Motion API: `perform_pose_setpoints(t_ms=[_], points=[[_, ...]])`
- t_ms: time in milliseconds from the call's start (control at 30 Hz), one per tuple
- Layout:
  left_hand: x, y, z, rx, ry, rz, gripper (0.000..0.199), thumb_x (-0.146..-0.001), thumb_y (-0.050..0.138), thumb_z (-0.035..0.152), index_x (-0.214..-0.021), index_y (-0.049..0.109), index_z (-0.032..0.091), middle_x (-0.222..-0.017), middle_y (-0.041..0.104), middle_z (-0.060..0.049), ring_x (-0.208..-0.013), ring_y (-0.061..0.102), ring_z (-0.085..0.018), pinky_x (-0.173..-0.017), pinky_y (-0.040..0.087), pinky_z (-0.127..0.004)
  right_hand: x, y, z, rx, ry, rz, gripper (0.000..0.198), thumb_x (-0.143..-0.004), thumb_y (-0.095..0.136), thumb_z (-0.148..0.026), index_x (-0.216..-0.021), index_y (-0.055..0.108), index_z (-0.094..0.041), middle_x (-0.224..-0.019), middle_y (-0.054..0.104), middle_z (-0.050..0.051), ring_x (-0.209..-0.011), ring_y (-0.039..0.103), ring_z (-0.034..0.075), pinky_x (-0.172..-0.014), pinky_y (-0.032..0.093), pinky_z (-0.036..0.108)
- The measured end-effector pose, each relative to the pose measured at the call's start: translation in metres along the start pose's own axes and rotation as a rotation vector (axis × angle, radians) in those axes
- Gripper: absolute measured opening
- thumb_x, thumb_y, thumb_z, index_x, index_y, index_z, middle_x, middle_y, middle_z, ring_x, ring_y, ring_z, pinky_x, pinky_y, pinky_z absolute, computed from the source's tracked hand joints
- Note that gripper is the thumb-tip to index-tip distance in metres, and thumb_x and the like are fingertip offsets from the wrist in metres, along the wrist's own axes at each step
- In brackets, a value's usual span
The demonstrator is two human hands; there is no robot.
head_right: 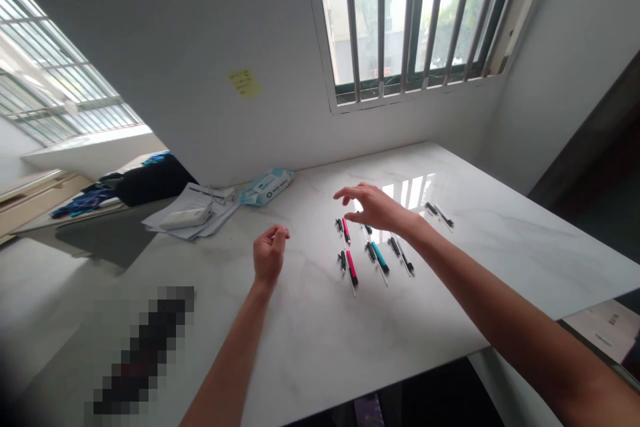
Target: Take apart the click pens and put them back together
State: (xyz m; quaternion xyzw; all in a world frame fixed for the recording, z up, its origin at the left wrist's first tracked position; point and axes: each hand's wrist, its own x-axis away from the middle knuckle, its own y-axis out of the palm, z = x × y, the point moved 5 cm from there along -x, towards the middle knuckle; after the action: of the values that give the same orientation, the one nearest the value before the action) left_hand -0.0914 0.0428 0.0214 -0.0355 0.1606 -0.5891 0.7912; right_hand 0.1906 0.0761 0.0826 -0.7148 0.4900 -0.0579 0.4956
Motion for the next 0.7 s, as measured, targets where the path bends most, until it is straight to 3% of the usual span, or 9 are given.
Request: perform_pose_setpoints(t_ms=[100, 233, 400, 700], points=[[0.005, 0.005, -0.002, -0.080, 0.065, -0.026, 0.035, -0.086, 0.061, 0.048, -0.065, 0.053, 0.022, -0.049, 0.026, 0.007, -0.044, 0.016, -0.009, -0.049, 0.011, -0.028, -0.029, 0.023, 0.004, 0.052, 0.036, -0.222, 0.058, -0.086, 0.078, -0.021, -0.141, 0.065, -0.033, -0.120, 0.078, 0.004, -0.113, 0.067, 0.026, -0.085, 0.053, 0.037], [0.010, 0.012, -0.007, -0.136, 0.061, -0.080, 0.037, -0.088, 0.060, 0.049, -0.064, 0.053, 0.022, -0.048, 0.030, 0.007, -0.045, 0.020, -0.010, -0.050, 0.014, -0.028, -0.044, 0.047, 0.027, 0.094, 0.088, -0.344, 0.061, -0.084, 0.078, -0.021, -0.143, 0.065, -0.030, -0.125, 0.077, 0.006, -0.104, 0.070, 0.025, -0.080, 0.052, 0.034], [0.012, 0.014, -0.005, -0.143, 0.042, -0.088, 0.037, -0.089, 0.060, 0.048, -0.064, 0.052, 0.022, -0.048, 0.030, 0.007, -0.046, 0.021, -0.010, -0.050, 0.015, -0.028, -0.046, 0.070, 0.046, 0.068, 0.049, -0.395, 0.070, -0.079, 0.084, -0.025, -0.145, 0.064, -0.033, -0.123, 0.078, 0.005, -0.086, 0.072, 0.022, -0.076, 0.054, 0.033], [0.015, 0.020, -0.007, -0.169, 0.043, -0.094, 0.035, -0.090, 0.060, 0.046, -0.065, 0.054, 0.022, -0.049, 0.030, 0.007, -0.047, 0.022, -0.011, -0.052, 0.018, -0.029, -0.049, 0.087, 0.064, 0.047, 0.084, -0.399, 0.062, -0.078, 0.086, -0.030, -0.138, 0.071, -0.034, -0.122, 0.079, 0.004, -0.089, 0.074, 0.023, -0.077, 0.055, 0.032]])
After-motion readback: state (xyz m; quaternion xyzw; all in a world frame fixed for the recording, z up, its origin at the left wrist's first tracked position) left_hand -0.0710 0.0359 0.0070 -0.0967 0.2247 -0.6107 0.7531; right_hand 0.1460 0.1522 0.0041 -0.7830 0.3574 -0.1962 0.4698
